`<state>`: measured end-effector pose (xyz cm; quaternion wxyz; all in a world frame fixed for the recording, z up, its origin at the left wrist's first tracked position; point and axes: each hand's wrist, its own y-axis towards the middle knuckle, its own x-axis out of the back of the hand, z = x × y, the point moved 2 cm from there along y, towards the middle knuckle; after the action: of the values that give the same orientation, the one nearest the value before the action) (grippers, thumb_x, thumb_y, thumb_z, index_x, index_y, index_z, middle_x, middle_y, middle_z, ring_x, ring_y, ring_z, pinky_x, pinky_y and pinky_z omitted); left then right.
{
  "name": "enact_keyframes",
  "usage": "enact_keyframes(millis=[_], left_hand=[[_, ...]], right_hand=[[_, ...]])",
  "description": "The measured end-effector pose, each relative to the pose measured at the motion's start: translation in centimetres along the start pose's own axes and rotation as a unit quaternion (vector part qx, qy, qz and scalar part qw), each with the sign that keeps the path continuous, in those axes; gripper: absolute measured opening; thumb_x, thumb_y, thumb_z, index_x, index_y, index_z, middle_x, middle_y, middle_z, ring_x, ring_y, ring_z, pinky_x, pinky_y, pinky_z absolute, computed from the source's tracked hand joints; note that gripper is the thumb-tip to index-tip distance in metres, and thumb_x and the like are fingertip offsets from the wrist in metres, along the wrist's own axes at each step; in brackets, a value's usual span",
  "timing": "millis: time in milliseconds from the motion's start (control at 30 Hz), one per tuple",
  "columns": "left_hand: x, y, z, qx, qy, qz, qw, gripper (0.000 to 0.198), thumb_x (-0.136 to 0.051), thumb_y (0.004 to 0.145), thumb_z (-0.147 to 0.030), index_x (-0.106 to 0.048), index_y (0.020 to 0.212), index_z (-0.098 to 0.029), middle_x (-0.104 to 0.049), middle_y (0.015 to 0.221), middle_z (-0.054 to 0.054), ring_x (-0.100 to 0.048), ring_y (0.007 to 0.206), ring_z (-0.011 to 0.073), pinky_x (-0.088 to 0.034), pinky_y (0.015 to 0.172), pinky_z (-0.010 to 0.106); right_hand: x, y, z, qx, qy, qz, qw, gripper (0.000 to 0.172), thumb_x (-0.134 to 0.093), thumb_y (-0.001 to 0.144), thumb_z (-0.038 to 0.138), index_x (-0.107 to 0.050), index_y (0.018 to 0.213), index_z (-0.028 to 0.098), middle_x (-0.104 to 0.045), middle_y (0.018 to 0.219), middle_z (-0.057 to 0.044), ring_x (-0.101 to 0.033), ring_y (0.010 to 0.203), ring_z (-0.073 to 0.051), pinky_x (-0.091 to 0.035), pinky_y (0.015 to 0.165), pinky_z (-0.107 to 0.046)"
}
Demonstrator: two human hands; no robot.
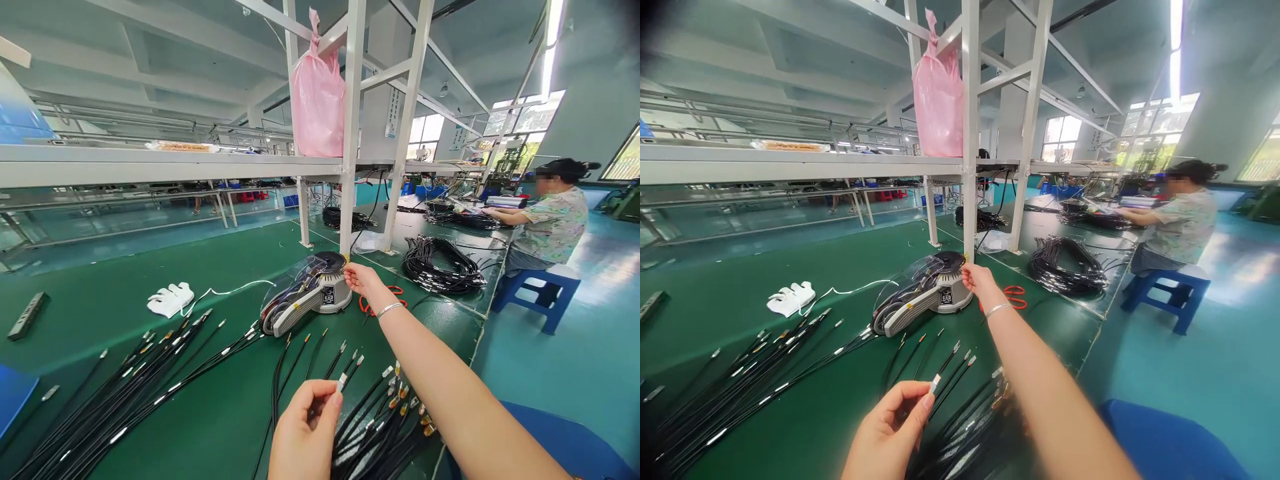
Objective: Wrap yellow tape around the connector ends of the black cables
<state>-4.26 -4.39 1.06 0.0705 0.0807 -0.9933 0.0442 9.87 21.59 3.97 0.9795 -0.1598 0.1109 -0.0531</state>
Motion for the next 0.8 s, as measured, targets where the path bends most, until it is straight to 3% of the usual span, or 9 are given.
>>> enact_keyframes(millis=[167, 267, 367, 467, 567, 667, 800], left_hand=[[0.3, -0.1, -0.6, -0.060, 0.055, -0.027, 0.996, 0.035, -0.063, 0.076, -0.054, -0.071, 0.085, -0.022, -0.067, 0.076, 0.003, -0.059, 0.063, 0.0179, -0.045, 0.054, 0.026], [0.3, -0.3, -0.9, -0.133, 0.076, -0.068, 0.986, 0.025, -0.062, 0.078, -0.046, -0.071, 0.079, -0.022, -0.067, 0.078, 0.003, -0.062, 0.069, 0.0190, -0.050, 0.063, 0.028], [0.0, -0.5, -0.7, -0.166, 0.087, -0.092, 0.978, 0.017, -0.061, 0.081, -0.037, -0.070, 0.085, -0.023, -0.068, 0.082, 0.002, -0.064, 0.075, 0.0178, -0.052, 0.070, 0.028], [-0.5, -0.7, -0.4, -0.171, 0.086, -0.112, 0.975, 0.016, -0.059, 0.083, -0.031, -0.065, 0.095, -0.022, -0.067, 0.084, 0.002, -0.064, 0.074, 0.0159, -0.052, 0.071, 0.028], [-1.1, -1.1, -0.3, -0.189, 0.097, -0.122, 0.970, 0.018, -0.058, 0.084, -0.027, -0.060, 0.101, -0.021, -0.066, 0.083, 0.002, -0.065, 0.076, 0.0155, -0.054, 0.071, 0.028], [-1.5, -1.5, -0.1, -0.229, 0.129, -0.126, 0.957, 0.020, -0.057, 0.085, -0.024, -0.058, 0.105, -0.021, -0.065, 0.087, 0.002, -0.065, 0.079, 0.0153, -0.054, 0.072, 0.029], [-1.6, -1.9, 0.2, -0.313, 0.179, -0.138, 0.923, 0.017, -0.057, 0.086, -0.017, -0.057, 0.103, -0.022, -0.063, 0.092, 0.003, -0.063, 0.081, 0.0144, -0.053, 0.075, 0.029]], right_hand=[[-0.3, -1.9, 1.3, 0.054, 0.021, -0.021, 0.998, 0.020, -0.057, 0.093, 0.028, -0.059, 0.104, 0.011, -0.062, 0.095, -0.005, -0.062, 0.074, -0.013, -0.054, 0.063, -0.027], [0.1, -5.3, 1.3, 0.105, 0.049, -0.007, 0.993, 0.017, -0.061, 0.090, 0.029, -0.062, 0.089, 0.011, -0.063, 0.080, -0.001, -0.058, 0.063, -0.009, -0.051, 0.058, -0.021], [1.7, -10.7, -1.7, 0.129, 0.083, 0.045, 0.987, 0.019, -0.073, 0.077, 0.032, -0.068, 0.079, 0.014, -0.065, 0.075, 0.000, -0.058, 0.064, -0.007, -0.049, 0.064, -0.018], [3.7, -16.9, -6.8, 0.105, 0.109, 0.090, 0.984, 0.024, -0.077, 0.070, 0.036, -0.073, 0.084, 0.017, -0.070, 0.084, -0.004, -0.061, 0.072, -0.012, -0.049, 0.066, -0.022], [5.0, -21.6, -11.1, 0.060, 0.114, 0.081, 0.988, 0.024, -0.076, 0.070, 0.039, -0.076, 0.082, 0.019, -0.072, 0.084, -0.006, -0.062, 0.077, -0.015, -0.049, 0.070, -0.025], [4.9, -23.7, -12.4, 0.071, 0.113, 0.094, 0.987, 0.023, -0.074, 0.074, 0.039, -0.077, 0.089, 0.022, -0.073, 0.090, -0.006, -0.064, 0.088, -0.018, -0.050, 0.081, -0.030], [4.4, -24.1, -11.9, 0.099, 0.113, 0.099, 0.984, 0.020, -0.074, 0.074, 0.036, -0.078, 0.088, 0.023, -0.074, 0.094, -0.006, -0.066, 0.092, -0.022, -0.051, 0.088, -0.035]])
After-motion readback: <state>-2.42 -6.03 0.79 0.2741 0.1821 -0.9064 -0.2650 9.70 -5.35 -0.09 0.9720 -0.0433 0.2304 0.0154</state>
